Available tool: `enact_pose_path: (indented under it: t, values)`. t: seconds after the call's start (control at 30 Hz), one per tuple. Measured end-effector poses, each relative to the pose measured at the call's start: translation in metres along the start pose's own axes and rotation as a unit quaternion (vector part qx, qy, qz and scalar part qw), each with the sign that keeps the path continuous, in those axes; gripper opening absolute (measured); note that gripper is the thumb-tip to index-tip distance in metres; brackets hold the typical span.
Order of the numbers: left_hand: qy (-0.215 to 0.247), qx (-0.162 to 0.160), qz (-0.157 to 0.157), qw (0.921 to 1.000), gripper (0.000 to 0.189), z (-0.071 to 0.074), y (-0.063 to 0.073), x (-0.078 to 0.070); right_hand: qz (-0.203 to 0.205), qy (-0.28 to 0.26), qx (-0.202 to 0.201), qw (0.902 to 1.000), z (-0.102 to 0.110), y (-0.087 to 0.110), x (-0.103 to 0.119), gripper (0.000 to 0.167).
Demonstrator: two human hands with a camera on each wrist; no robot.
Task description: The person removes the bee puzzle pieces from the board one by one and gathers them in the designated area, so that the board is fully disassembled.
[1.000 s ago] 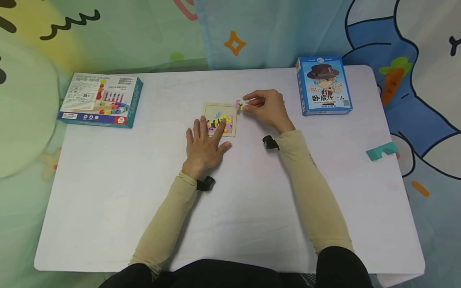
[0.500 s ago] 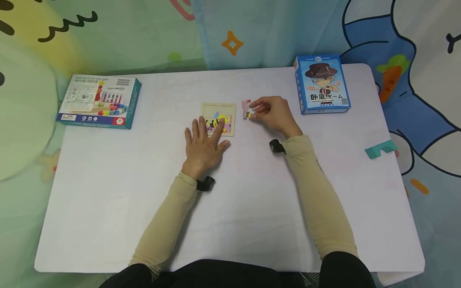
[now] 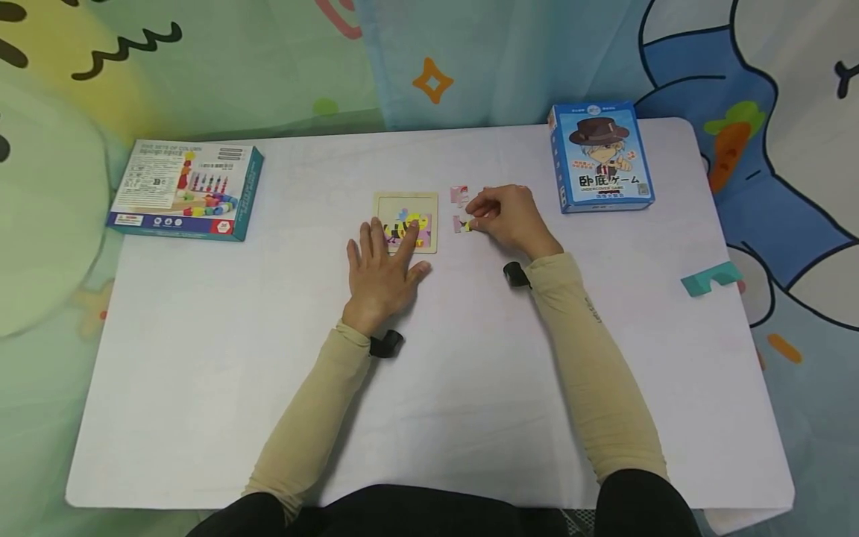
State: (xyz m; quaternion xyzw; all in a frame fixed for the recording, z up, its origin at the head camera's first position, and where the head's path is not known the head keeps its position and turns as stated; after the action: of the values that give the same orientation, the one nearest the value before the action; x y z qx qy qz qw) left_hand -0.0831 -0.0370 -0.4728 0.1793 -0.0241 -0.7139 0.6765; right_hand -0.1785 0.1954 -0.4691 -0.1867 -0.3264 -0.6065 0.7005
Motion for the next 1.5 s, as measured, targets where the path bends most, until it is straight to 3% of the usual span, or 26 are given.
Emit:
enact_pose_path:
  t: [0.53, 0.83, 1.1, 1.5]
  values:
    - [-0.002, -0.013, -0.012, 0.9998, 0.076, -0.0031, -0.0006, 0.0011, 0.010, -0.001, -0.007, 0.9999, -0.0025, 0.0008, -0.0024, 0.031]
    - [0.034, -0.024, -0.028, 0.9988, 0.080, -0.0091, -0.0008, 0.0040, 0.004, -0.004, -0.013, 0.9999, -0.0037, 0.0006, -0.0014, 0.031]
    - [0.041, -0.012, -0.028, 0.9987, 0.086, -0.0082, 0.0022, 0.0030, 0.014, -0.006, -0.014, 0.9998, -0.0040, 0.0004, -0.0015, 0.031]
    - [-0.005, -0.020, -0.018, 0.9996, 0.085, -0.0085, 0.0055, -0.0046, 0.012, -0.002, -0.007, 0.9999, -0.0032, -0.0006, -0.0018, 0.031]
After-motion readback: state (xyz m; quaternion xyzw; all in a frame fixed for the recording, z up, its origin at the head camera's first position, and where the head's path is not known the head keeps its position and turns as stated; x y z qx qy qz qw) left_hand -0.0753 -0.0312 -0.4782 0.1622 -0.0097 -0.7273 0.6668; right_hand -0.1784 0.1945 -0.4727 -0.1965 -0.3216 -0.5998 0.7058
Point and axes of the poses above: each hand's wrist, its own y-axis away from the middle knuckle, its own z-axis out of the back of the hand, x = y × z, the point moved 1 cm from there along -y, towards the middle knuckle, and after that the axes turned 6 degrees about -x, right-handed, at the moved point
